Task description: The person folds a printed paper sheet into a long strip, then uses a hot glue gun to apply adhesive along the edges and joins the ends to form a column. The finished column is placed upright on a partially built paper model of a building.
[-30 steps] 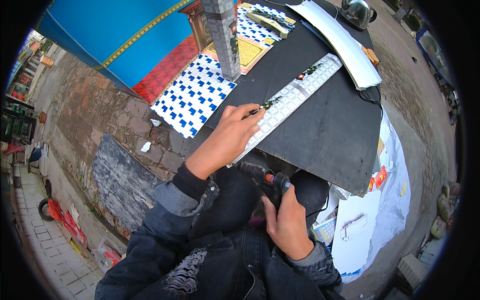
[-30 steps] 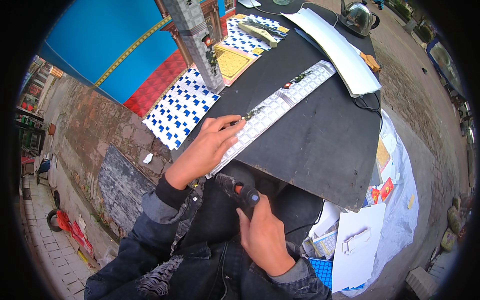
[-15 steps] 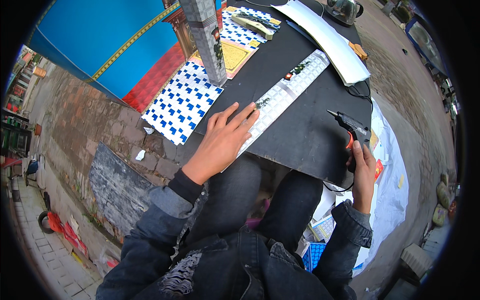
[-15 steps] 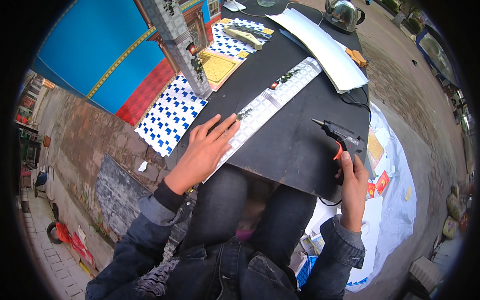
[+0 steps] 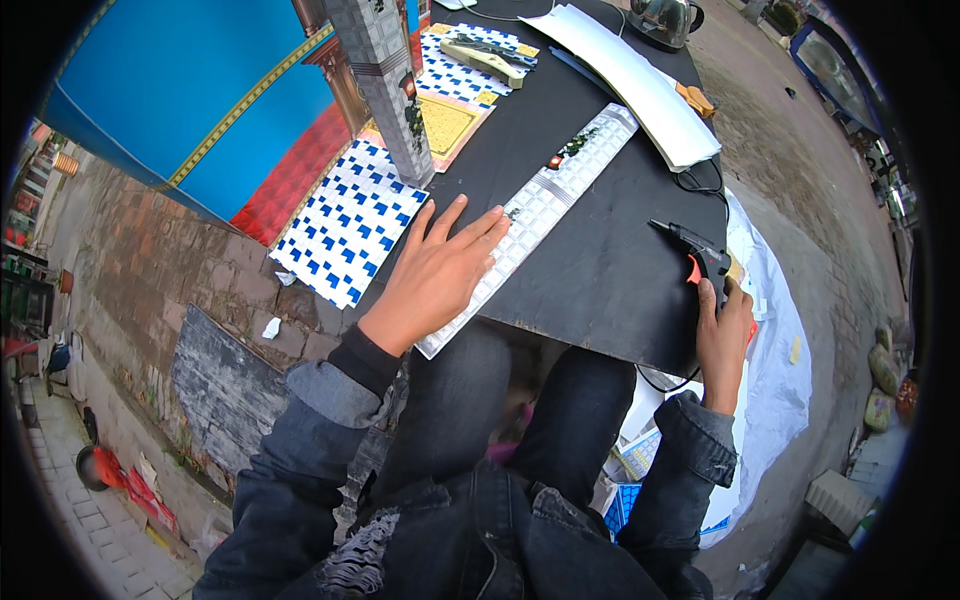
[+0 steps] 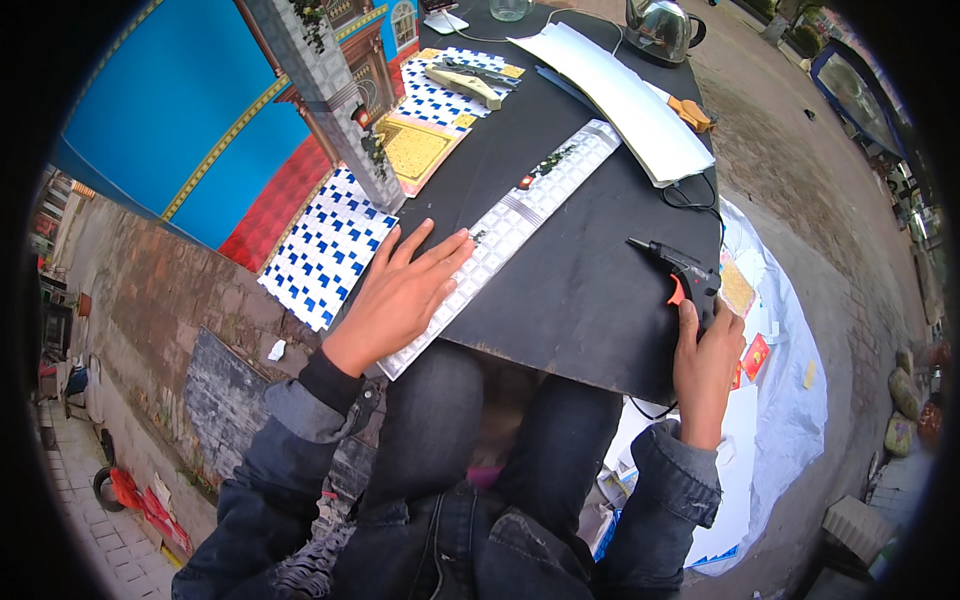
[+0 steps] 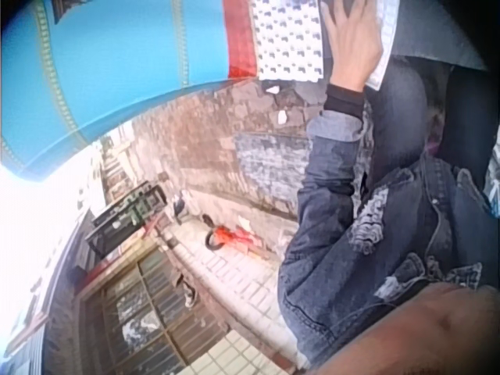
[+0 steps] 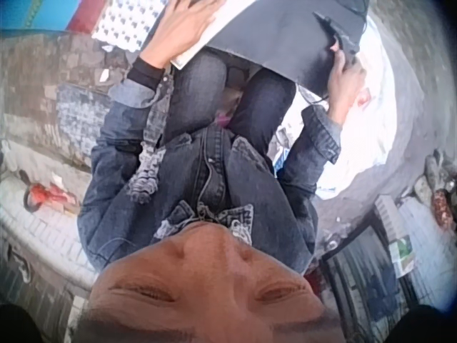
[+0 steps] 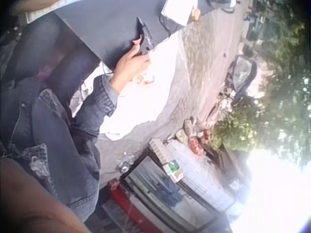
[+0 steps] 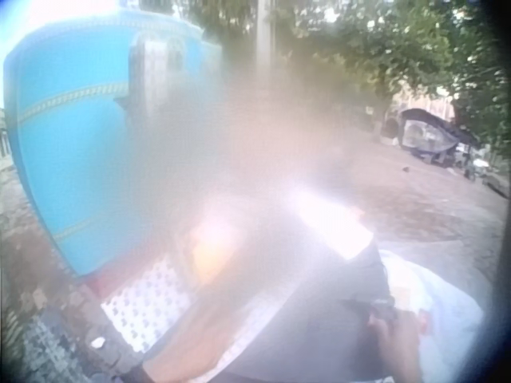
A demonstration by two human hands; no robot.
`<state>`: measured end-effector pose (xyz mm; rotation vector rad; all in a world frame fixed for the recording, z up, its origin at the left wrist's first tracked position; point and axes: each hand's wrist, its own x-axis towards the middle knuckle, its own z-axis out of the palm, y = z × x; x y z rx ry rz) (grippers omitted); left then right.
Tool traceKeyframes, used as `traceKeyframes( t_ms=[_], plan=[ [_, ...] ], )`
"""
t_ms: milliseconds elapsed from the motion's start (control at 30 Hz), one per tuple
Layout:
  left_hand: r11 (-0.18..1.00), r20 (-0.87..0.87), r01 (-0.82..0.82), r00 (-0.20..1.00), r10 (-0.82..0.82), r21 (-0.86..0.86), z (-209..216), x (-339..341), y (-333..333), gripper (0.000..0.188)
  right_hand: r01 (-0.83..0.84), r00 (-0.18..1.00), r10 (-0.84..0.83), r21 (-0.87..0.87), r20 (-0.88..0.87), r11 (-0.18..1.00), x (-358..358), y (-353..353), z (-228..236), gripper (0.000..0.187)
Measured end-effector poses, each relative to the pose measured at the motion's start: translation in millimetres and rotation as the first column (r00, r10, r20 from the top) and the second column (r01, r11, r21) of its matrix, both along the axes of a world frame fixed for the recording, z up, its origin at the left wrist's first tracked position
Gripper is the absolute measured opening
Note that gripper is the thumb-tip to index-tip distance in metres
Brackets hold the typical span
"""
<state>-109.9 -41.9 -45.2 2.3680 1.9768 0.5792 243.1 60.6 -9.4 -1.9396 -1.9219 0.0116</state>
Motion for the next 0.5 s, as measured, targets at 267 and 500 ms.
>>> traceKeyframes(
  t_ms=[267,500],
  plan=[
    [0.998,0.065,-0.058,0.996,0.058,-0.013,-5.9,6.1,-1.4,0.048,-0.602,0.758,0.608,0.105,-0.236,0.792,-97.1,-28.4,34.1,0.033],
    [0.996,0.117,-0.086,0.989,0.090,-0.038,-1.3,1.7,-8.1,0.049,-0.329,0.904,0.274,-0.122,-0.329,0.937,-198.4,49.1,7.5,0.023]
  ],
)
